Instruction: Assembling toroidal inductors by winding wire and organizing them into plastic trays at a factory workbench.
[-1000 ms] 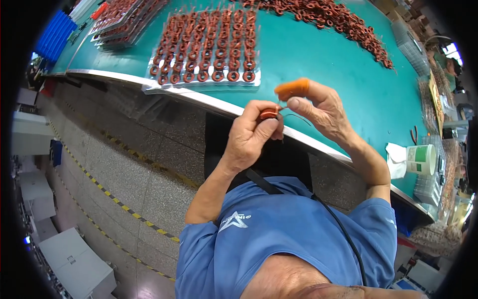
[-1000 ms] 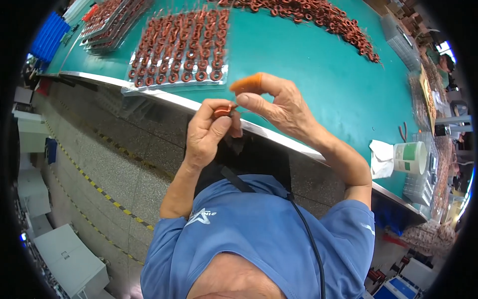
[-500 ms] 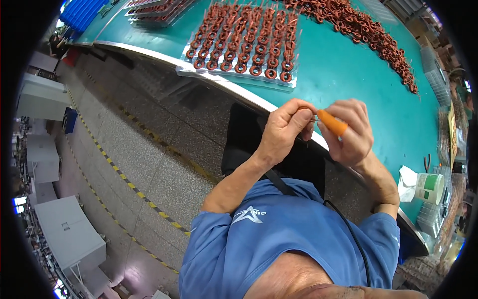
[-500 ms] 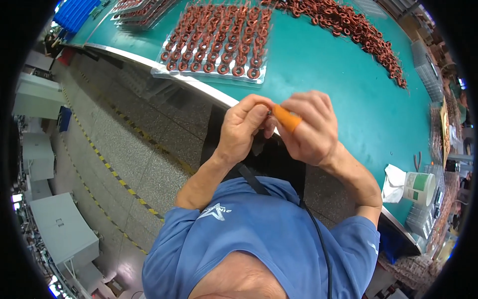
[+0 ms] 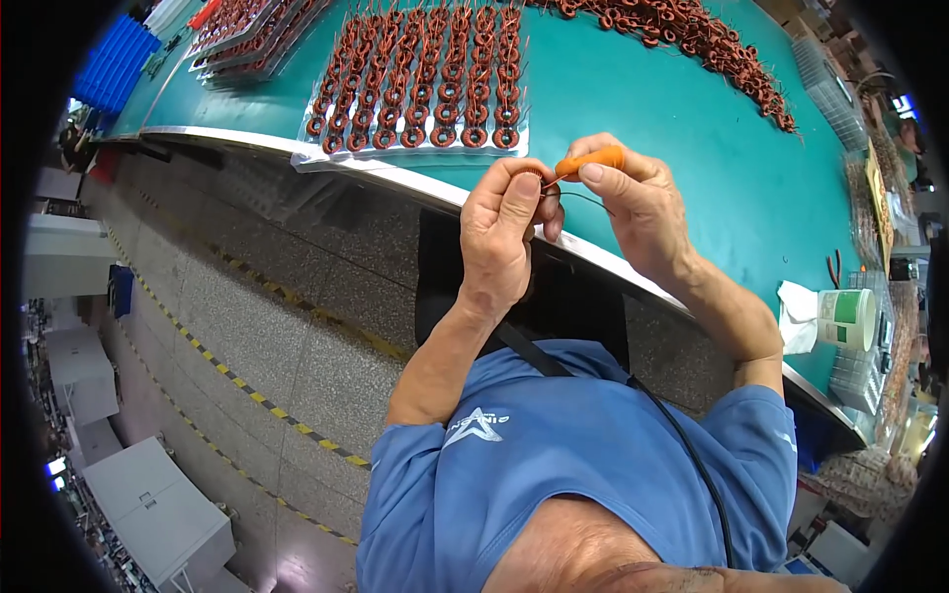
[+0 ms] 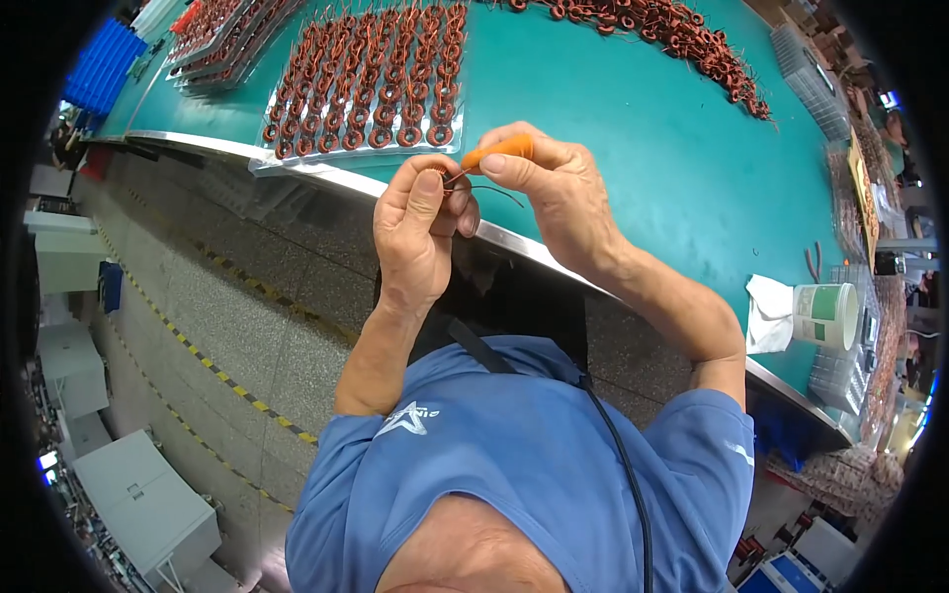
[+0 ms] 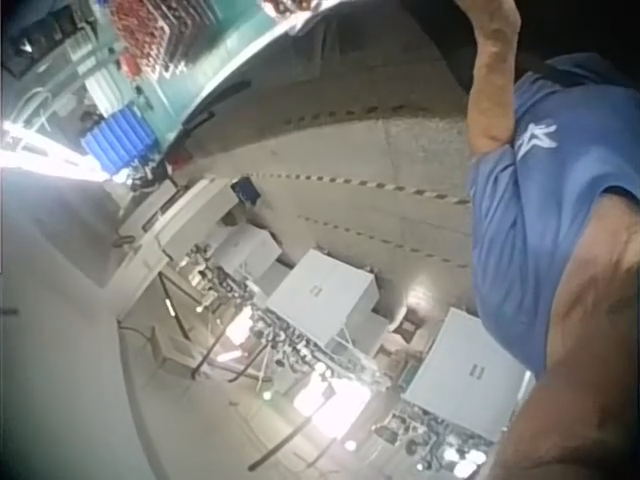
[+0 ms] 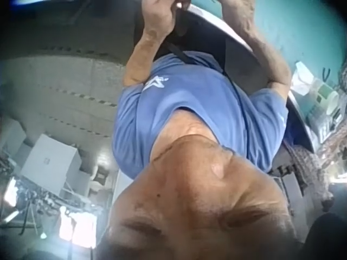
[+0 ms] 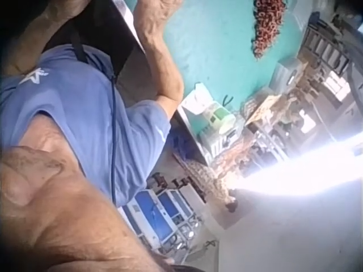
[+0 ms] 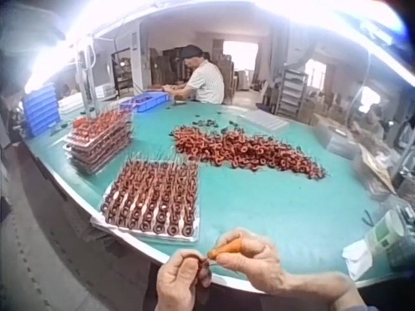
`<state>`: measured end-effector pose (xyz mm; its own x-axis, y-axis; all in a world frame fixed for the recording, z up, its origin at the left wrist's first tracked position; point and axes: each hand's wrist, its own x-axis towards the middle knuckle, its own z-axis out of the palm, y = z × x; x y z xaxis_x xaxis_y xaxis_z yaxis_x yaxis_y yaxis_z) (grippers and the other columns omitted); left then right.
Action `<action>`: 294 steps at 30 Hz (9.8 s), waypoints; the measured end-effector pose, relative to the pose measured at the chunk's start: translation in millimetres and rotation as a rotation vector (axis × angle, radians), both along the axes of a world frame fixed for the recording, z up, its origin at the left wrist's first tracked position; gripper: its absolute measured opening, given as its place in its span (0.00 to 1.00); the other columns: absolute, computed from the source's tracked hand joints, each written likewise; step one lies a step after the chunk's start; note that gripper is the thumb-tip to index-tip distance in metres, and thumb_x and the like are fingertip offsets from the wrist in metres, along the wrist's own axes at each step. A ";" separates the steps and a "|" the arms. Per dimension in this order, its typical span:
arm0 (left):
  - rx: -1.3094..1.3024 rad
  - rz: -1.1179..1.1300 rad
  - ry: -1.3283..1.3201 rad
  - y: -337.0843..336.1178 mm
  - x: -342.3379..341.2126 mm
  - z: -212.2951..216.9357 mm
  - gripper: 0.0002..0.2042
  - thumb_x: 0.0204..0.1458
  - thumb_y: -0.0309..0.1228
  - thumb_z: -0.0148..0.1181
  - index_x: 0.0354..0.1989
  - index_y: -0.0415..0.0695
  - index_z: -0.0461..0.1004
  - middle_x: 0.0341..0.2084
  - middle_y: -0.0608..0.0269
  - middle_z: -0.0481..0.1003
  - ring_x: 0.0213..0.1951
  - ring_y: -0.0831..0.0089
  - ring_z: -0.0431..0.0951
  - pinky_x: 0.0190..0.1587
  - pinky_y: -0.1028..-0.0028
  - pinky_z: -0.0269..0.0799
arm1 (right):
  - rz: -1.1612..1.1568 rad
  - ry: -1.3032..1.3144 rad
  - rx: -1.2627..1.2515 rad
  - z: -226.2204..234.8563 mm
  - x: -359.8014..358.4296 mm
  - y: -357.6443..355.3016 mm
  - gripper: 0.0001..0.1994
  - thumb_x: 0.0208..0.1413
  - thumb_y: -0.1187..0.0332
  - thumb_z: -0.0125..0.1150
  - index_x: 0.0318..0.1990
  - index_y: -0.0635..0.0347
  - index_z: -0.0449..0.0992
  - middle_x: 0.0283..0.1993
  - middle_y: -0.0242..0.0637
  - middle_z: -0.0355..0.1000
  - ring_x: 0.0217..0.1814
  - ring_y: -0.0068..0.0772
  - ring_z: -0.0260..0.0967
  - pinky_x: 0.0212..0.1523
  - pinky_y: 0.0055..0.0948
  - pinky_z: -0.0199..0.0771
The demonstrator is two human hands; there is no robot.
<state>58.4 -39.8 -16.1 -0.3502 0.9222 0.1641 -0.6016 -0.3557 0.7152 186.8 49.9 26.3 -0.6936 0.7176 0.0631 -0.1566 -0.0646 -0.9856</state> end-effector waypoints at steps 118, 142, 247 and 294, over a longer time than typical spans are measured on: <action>-0.032 0.410 1.290 5.4 -14.4 12.9 0.11 0.58 0.25 0.54 0.47 0.38 0.62 0.26 0.49 0.74 0.28 0.53 0.78 0.29 0.63 0.72 | -0.098 -0.236 0.298 8.0 -0.1 0.6 0.13 0.55 0.64 0.65 0.33 0.68 0.75 0.23 0.34 0.73 0.21 0.19 0.68 0.20 0.20 0.67; -0.123 0.287 0.641 -29.7 -109.2 8.4 0.05 0.64 0.28 0.46 0.42 0.42 0.69 0.24 0.65 0.72 0.26 0.78 0.75 0.30 0.80 0.72 | -0.188 -0.198 0.225 -33.0 8.6 38.0 0.17 0.65 0.59 0.51 0.34 0.65 0.76 0.21 0.28 0.66 0.18 0.16 0.60 0.21 0.17 0.58; -0.811 0.062 0.258 107.8 -342.9 162.7 0.15 0.57 0.20 0.50 0.53 0.36 0.72 0.46 0.61 0.77 0.46 0.75 0.76 0.50 0.74 0.72 | 0.049 -0.217 -0.463 77.2 -130.0 198.0 0.29 0.58 0.75 0.58 0.64 0.71 0.54 0.44 0.43 0.73 0.42 0.30 0.73 0.41 0.29 0.77; -0.581 1.192 0.618 121.6 -534.7 -30.8 0.31 0.64 0.50 0.38 0.65 0.35 0.52 0.61 0.51 0.56 0.58 0.60 0.66 0.58 0.61 0.68 | -0.176 -0.144 0.220 68.2 -450.5 260.8 0.12 0.58 0.70 0.60 0.45 0.69 0.70 0.33 0.39 0.76 0.28 0.24 0.74 0.26 0.22 0.73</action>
